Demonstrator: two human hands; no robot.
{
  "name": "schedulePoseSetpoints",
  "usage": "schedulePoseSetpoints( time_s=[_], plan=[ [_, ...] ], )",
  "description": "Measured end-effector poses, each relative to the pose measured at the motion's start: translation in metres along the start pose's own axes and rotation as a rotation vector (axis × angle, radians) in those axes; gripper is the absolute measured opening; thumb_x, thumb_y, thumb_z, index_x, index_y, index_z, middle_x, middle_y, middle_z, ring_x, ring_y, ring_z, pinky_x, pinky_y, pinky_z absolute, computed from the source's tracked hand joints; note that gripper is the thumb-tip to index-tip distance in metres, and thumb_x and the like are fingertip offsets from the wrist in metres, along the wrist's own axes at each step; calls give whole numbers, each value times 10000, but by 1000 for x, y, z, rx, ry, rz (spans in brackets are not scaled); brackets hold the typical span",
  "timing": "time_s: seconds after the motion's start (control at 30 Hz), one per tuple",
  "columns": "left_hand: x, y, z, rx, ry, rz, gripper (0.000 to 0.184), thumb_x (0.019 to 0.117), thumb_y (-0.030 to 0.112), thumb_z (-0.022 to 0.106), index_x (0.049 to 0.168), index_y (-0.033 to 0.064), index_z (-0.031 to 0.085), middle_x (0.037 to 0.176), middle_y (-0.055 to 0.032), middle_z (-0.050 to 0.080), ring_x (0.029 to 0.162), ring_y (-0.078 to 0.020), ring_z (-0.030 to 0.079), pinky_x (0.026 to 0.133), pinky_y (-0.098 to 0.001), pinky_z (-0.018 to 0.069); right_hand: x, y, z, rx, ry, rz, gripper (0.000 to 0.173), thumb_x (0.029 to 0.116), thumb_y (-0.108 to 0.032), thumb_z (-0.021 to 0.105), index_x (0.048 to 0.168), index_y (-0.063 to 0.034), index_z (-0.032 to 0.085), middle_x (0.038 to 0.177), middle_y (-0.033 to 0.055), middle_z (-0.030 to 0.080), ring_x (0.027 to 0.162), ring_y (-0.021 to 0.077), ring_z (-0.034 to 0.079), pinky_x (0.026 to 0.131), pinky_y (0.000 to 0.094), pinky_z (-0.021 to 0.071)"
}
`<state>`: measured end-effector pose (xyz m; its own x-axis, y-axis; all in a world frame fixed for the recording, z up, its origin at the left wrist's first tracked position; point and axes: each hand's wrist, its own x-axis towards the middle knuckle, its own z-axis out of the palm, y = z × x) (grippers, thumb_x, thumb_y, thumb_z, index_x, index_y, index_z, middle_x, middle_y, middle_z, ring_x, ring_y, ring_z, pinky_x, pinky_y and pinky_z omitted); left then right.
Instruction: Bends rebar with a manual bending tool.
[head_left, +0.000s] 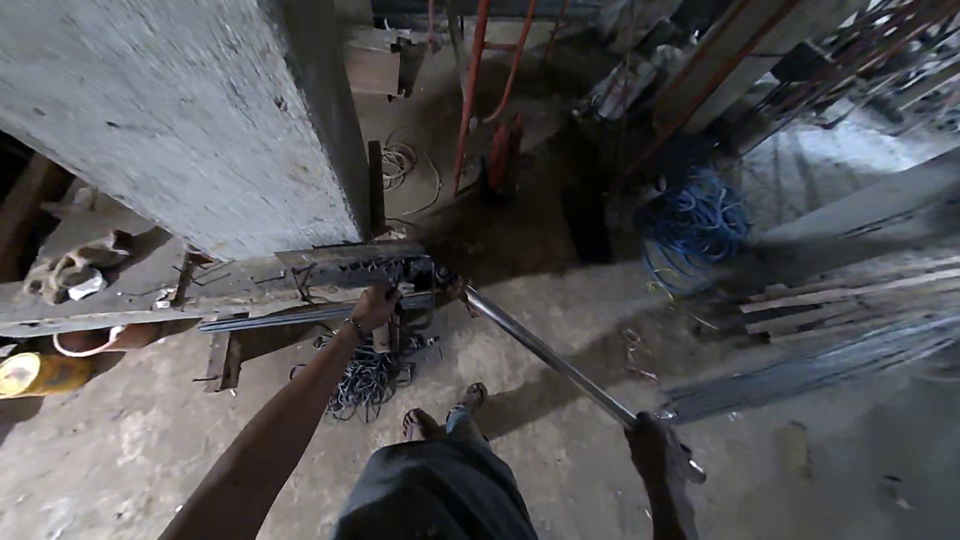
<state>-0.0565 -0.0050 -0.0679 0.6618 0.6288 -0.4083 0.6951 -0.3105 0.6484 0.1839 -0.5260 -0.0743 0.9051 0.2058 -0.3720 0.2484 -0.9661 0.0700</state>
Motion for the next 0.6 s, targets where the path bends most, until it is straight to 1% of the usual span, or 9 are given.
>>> schedulePoseSetpoints(
  time_s=[0.07, 0.17, 0.27, 0.37, 0.43, 0.47, 0.5, 0.57, 0.6],
  plan=[
    [2, 3, -5, 29, -4, 7, 364, 1084, 300, 495, 1153, -7, 676, 1067, -213, 691, 1006, -342, 672, 936, -562, 511, -14, -5, 1, -16, 16, 8, 286, 994, -250, 669, 1201, -54, 686, 1206, 228, 701, 1232, 430, 618, 1043, 655, 440],
    [4, 3, -4, 53, -12, 11, 358, 1080, 301, 505, 1123, -7, 682, 1041, -210, 689, 984, -346, 670, 913, -566, 513, 8, 1, 1, -31, -3, -19, 318, 999, -259, 662, 1234, -45, 668, 1238, 246, 681, 1260, 446, 596, 1055, 670, 428],
    [10, -2, -6, 30, -20, 36, 350, 1074, 290, 515, 1133, -16, 673, 1031, -198, 687, 964, -317, 669, 915, -534, 516, 18, 0, 0, -24, -18, -22, 331, 986, -290, 685, 1211, -48, 669, 1224, 235, 688, 1251, 440, 602, 1041, 666, 440],
    [14, -11, 2, -83, -31, 33, 356, 1079, 275, 501, 1203, -23, 650, 1061, -189, 693, 965, -279, 686, 934, -490, 538, 22, 0, 0, -7, -22, -19, 357, 984, -322, 688, 1219, -54, 674, 1229, 222, 691, 1256, 428, 601, 1060, 660, 427],
    [13, -15, 6, -165, -40, 11, 353, 1083, 267, 492, 1229, -23, 631, 1059, -176, 684, 932, -242, 679, 902, -445, 548, 26, -2, 1, 8, -52, -7, 384, 975, -359, 699, 1216, -60, 677, 1240, 224, 685, 1266, 430, 592, 1070, 666, 415],
    [12, -15, 8, -225, -41, -12, 354, 1087, 260, 488, 1251, -24, 620, 1067, -173, 678, 918, -227, 673, 881, -425, 553, 31, 0, 4, 14, -63, 2, 399, 956, -378, 723, 1209, -71, 687, 1255, 224, 679, 1284, 434, 577, 1073, 674, 407],
    [10, -15, 12, -306, -38, -42, 354, 1094, 264, 478, 1273, -12, 609, 1060, -152, 667, 883, -198, 661, 839, -391, 560, 40, 2, 6, 5, -70, 15, 418, 925, -399, 757, 1202, -92, 701, 1286, 226, 663, 1311, 441, 551, 1080, 687, 393],
    [6, -15, 24, -512, -4, -81, 341, 1108, 267, 455, 1301, 20, 589, 990, -106, 640, 777, -160, 643, 731, -344, 573, 66, 4, 7, -45, -74, 36, 504, 812, -445, 852, 1204, -158, 721, 1389, 233, 593, 1387, 465, 454, 1102, 707, 347],
    [2, -15, 30, -605, 16, -94, 335, 1111, 264, 447, 1314, 32, 579, 966, -95, 625, 745, -157, 628, 704, -341, 568, 82, 2, 2, -58, -66, 44, 555, 766, -437, 891, 1221, -167, 722, 1454, 258, 533, 1422, 490, 396, 1118, 724, 313]
  ],
)
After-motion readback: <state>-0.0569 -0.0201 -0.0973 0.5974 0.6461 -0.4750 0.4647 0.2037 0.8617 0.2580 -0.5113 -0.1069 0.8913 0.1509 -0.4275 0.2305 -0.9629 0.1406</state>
